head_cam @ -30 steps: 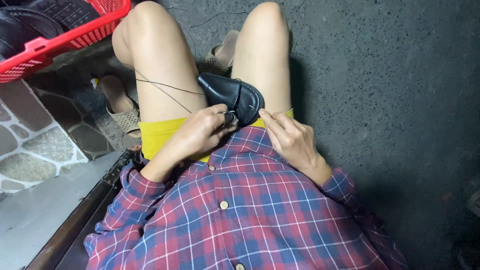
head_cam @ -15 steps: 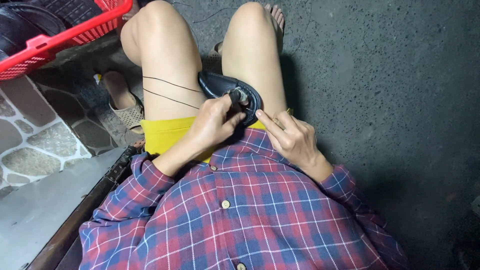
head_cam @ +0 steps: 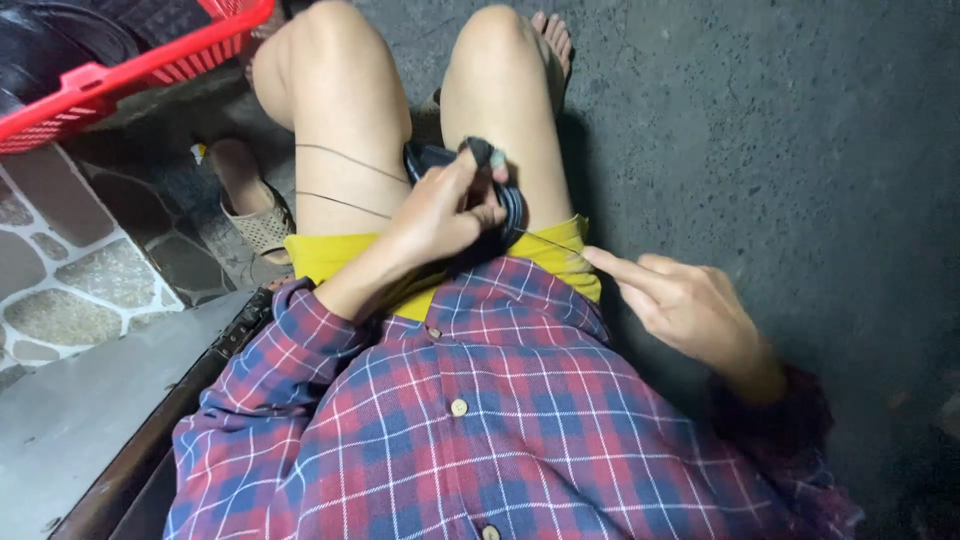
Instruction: Hand-stitching the sole of a black sandal using an awl and thread to repair it.
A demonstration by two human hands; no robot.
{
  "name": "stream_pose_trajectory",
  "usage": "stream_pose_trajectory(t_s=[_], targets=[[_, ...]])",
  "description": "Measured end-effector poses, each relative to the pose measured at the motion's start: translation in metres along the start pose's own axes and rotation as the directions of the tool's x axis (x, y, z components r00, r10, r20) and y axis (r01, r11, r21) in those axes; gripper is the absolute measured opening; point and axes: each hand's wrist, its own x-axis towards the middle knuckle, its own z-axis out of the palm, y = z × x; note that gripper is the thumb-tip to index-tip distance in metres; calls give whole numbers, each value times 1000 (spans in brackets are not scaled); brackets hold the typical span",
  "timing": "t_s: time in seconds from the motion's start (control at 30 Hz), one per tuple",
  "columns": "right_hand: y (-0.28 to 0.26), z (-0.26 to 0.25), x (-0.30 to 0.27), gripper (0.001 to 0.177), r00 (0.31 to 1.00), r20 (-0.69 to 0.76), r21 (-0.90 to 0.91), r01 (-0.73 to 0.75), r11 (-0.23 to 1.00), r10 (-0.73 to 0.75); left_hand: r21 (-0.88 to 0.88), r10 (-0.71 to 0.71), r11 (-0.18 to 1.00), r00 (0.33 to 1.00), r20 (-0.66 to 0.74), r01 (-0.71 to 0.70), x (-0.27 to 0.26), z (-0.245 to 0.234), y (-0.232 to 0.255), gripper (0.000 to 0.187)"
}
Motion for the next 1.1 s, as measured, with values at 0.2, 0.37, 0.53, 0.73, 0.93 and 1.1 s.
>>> stream_pose_trajectory(t_s=[0.2,0.37,0.53,0.73,0.93,1.1], targets=[[0,45,15,33,992,-128,354,56,934,-11,794,726,500,667,-167,-346,-32,-10,-17,14],[0,97,35,20,899,-350,696,62,715,262,628,610,627,792,-27,-461,-42,16,-32,8],[-26,92,43,12,878,-366,797,125,591,309,595,558,684,828,-54,-422,-39,26,-37,6],[-40,88,48,11,853,-512,651,309,694,100,74,123,991,984,-127,-115,-47,16,5,20],[-35,96,50,13,843,-523,509,428,747,-126,22,-67,997,995,-75,69,-37,30,-21,20],[-36,65,41,20,928,-350,301,242,922,-129,-186,-100,979,988,-116,78,-36,29,-24,14]])
